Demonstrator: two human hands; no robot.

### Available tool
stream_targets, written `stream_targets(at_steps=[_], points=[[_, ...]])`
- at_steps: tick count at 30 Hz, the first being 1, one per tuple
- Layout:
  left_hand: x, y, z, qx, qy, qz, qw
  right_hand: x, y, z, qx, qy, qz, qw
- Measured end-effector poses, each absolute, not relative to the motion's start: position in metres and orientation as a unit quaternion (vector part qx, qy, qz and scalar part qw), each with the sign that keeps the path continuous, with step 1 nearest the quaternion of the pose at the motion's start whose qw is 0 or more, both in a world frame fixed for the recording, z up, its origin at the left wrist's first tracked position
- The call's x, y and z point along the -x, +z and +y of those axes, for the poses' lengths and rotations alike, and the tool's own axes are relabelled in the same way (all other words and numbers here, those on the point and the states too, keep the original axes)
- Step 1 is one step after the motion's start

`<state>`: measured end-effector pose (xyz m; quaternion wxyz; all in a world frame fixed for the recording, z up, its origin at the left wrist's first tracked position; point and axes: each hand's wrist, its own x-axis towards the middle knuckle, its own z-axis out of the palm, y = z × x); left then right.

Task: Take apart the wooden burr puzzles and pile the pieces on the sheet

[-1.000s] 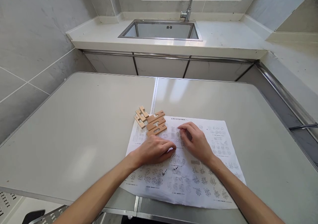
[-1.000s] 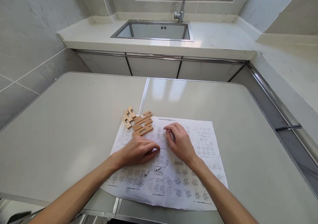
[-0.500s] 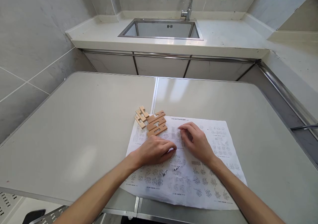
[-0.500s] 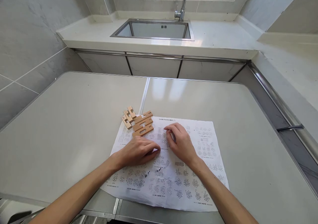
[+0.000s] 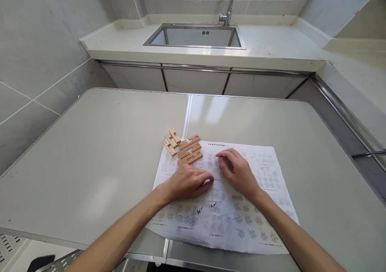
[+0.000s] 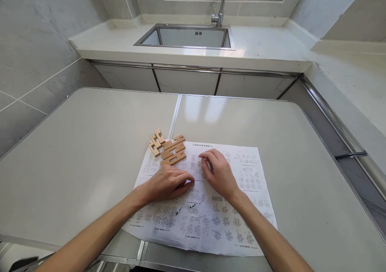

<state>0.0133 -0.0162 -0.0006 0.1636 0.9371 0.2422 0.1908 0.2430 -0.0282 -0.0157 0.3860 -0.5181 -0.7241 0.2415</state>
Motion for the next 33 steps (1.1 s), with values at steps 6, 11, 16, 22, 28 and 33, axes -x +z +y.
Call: stream_targets(at_steps=[6, 11, 16, 22, 28, 33], points=[[-0.0134, 0.0007, -0.0165, -0.937, 0.188, 0.244, 0.162, -0.2436, -0.0161, -0.0279, 0.52, 0.242, -0.724, 0.384], [-0.013, -0.0005, -0.0165, -0.937, 0.186, 0.245, 0.164, -0.2435, -0.0169, -0.0274, 0.519, 0.238, -0.725, 0.386], [-0.0132, -0.0009, -0.0163, -0.938, 0.185, 0.245, 0.162, -0.243, -0.017, -0.0279, 0.519, 0.24, -0.723, 0.386], [-0.0135, 0.0004, -0.0163, -0.938, 0.188, 0.243, 0.159, -0.2433, -0.0164, -0.0277, 0.518, 0.241, -0.724, 0.386], [-0.0135, 0.0002, -0.0163, -0.937, 0.191, 0.243, 0.16, -0.2435, -0.0168, -0.0276, 0.521, 0.243, -0.724, 0.383], [-0.0136, 0.001, -0.0165, -0.937, 0.188, 0.247, 0.162, -0.2437, -0.0171, -0.0275, 0.52, 0.241, -0.724, 0.384]])
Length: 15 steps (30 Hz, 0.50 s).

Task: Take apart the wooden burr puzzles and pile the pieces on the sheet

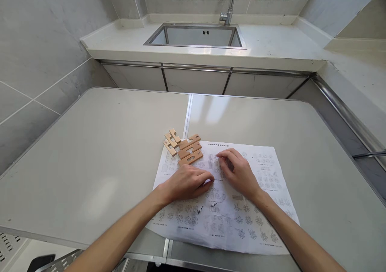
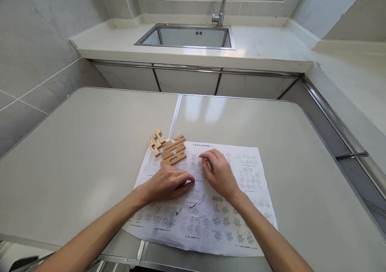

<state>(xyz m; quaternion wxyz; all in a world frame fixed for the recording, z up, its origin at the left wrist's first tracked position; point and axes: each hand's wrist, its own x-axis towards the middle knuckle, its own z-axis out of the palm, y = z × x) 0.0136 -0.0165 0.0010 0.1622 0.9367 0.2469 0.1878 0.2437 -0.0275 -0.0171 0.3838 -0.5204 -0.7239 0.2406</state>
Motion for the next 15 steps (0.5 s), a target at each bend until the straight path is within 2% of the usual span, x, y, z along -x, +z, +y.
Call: stream_targets(at_steps=[15], points=[[-0.0119, 0.0012, -0.0155, -0.937, 0.198, 0.234, 0.164, -0.2434, -0.0165, -0.0274, 0.518, 0.242, -0.725, 0.385]])
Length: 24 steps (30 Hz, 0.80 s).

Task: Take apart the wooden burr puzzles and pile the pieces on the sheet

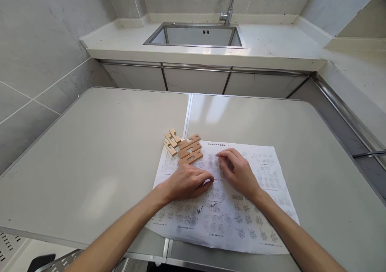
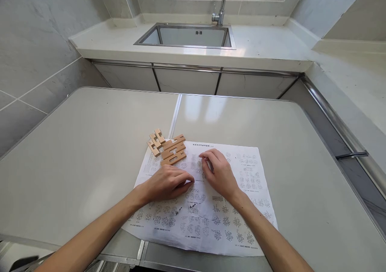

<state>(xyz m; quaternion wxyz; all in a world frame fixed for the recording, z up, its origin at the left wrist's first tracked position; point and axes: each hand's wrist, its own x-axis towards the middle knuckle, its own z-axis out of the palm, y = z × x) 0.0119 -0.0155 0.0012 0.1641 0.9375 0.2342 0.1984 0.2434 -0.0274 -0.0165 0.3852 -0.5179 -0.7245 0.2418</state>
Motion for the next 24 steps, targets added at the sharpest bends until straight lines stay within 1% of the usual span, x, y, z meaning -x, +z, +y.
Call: stream_targets(at_steps=[4, 8, 13, 18, 21, 24], points=[[-0.01, 0.005, -0.014, -0.934, 0.221, 0.242, 0.144, -0.243, -0.015, -0.028, 0.518, 0.244, -0.724, 0.383], [-0.007, 0.01, -0.008, -0.913, 0.287, 0.272, 0.105, -0.244, -0.014, -0.028, 0.518, 0.244, -0.724, 0.384], [0.004, 0.014, 0.007, -0.864, 0.343, 0.364, 0.052, -0.244, -0.013, -0.028, 0.519, 0.249, -0.724, 0.381], [0.018, 0.016, 0.022, -0.802, 0.334, 0.495, 0.008, -0.244, -0.013, -0.029, 0.518, 0.252, -0.722, 0.383], [0.024, 0.015, 0.026, -0.775, 0.32, 0.544, -0.021, -0.244, -0.014, -0.029, 0.518, 0.249, -0.722, 0.384], [0.029, 0.012, 0.03, -0.764, 0.288, 0.577, -0.026, -0.244, -0.015, -0.029, 0.519, 0.248, -0.722, 0.384]])
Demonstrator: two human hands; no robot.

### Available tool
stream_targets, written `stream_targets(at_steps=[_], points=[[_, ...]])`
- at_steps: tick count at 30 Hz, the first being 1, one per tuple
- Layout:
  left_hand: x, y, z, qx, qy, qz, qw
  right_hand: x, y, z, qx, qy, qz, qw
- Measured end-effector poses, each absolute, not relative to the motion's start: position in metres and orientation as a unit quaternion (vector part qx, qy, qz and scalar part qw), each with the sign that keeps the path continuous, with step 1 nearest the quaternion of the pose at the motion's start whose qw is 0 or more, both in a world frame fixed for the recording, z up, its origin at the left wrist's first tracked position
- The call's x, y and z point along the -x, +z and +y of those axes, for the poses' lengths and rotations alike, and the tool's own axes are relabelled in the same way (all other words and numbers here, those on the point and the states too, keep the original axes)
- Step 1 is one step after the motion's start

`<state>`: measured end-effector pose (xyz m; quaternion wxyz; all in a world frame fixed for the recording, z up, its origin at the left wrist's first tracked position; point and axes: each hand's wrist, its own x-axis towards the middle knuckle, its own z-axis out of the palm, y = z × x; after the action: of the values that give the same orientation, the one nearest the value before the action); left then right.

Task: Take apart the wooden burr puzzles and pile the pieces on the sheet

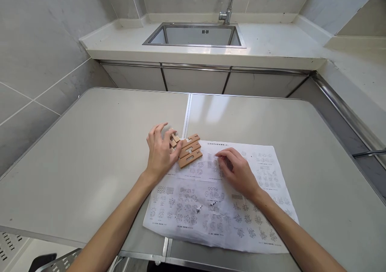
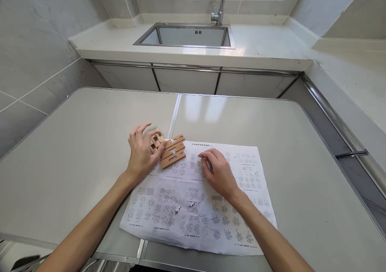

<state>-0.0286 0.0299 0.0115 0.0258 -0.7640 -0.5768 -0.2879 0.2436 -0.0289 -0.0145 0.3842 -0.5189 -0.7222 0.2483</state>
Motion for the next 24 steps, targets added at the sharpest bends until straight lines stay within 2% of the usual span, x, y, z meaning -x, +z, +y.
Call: stream_targets(at_steps=[5, 10, 24], points=[[0.036, 0.002, 0.036, 0.749, -0.242, -0.617, -0.021, -0.244, -0.015, -0.029, 0.519, 0.25, -0.721, 0.384], [0.038, -0.001, 0.038, 0.729, -0.247, -0.633, -0.079, -0.244, -0.015, -0.029, 0.516, 0.248, -0.723, 0.386], [0.035, 0.002, 0.037, 0.745, -0.267, -0.601, -0.113, -0.243, -0.013, -0.029, 0.521, 0.253, -0.72, 0.382]])
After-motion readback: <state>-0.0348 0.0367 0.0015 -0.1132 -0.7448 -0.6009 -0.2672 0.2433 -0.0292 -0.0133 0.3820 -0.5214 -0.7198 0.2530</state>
